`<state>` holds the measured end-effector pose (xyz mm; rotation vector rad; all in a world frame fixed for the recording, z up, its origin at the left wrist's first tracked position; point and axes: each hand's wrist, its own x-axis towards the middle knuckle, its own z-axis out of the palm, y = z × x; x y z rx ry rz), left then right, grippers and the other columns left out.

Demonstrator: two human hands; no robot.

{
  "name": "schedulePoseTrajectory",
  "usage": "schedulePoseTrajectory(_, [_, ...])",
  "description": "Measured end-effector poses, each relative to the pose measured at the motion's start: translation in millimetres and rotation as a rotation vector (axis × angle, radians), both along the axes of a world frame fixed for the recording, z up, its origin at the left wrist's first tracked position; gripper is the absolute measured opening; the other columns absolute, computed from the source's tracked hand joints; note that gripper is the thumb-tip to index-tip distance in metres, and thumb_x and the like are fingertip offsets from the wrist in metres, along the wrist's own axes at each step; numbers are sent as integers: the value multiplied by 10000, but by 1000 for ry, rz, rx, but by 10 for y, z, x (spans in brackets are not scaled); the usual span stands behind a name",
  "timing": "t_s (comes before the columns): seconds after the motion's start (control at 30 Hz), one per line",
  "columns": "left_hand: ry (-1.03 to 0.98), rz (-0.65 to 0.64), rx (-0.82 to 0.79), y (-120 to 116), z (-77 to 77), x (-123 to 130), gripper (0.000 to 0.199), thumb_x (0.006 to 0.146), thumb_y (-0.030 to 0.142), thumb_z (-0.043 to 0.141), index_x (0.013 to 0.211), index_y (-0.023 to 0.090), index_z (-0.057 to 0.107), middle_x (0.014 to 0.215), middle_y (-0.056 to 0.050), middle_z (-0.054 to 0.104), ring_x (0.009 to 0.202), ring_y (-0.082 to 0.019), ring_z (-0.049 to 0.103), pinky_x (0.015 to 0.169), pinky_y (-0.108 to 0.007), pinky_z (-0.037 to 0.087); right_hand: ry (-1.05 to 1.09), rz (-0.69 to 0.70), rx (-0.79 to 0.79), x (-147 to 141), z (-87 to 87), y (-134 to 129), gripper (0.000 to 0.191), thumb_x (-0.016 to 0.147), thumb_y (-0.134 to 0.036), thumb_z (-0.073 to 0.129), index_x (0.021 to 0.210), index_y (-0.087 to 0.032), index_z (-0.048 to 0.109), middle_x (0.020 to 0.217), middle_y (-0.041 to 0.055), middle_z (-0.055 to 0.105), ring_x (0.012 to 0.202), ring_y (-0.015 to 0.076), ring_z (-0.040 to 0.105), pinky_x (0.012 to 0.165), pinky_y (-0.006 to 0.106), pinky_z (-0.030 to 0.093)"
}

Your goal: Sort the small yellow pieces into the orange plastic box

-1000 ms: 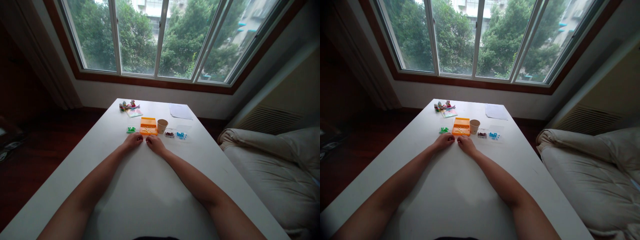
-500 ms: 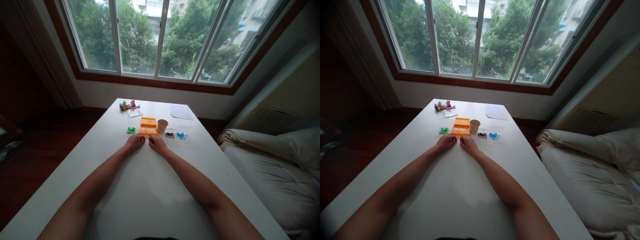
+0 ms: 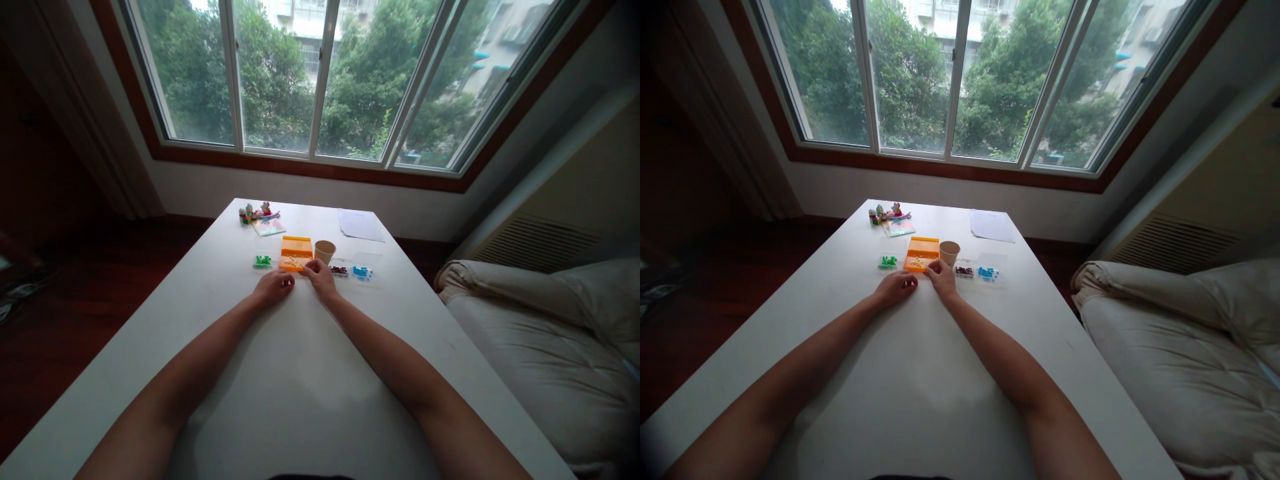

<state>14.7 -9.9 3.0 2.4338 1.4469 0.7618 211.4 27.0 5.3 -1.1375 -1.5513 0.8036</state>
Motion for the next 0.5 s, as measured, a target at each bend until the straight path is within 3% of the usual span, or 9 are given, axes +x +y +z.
schedulePoseTrajectory(0.23, [9, -17, 2, 12, -35, 23, 165, 849, 214, 562, 884, 219, 723, 880, -24, 671, 724, -139, 576, 693, -247, 431, -246, -26, 230, -105, 223, 38, 118, 835, -304, 582, 857, -198, 626, 743, -5, 618, 673, 145, 541, 645, 259, 403])
schedulePoseTrajectory(0.5, [7, -36, -5, -3, 9, 18, 158, 832, 189, 568, 879, 207, 718, 888, -25, 689, 734, -139, 584, 685, -238, 429, -328, -88, 262, -158, 114, 189, 233, 880, -205, 514, 1039, -187, 683, 904, 56, 708, 817, 188, 629, 788, 296, 471])
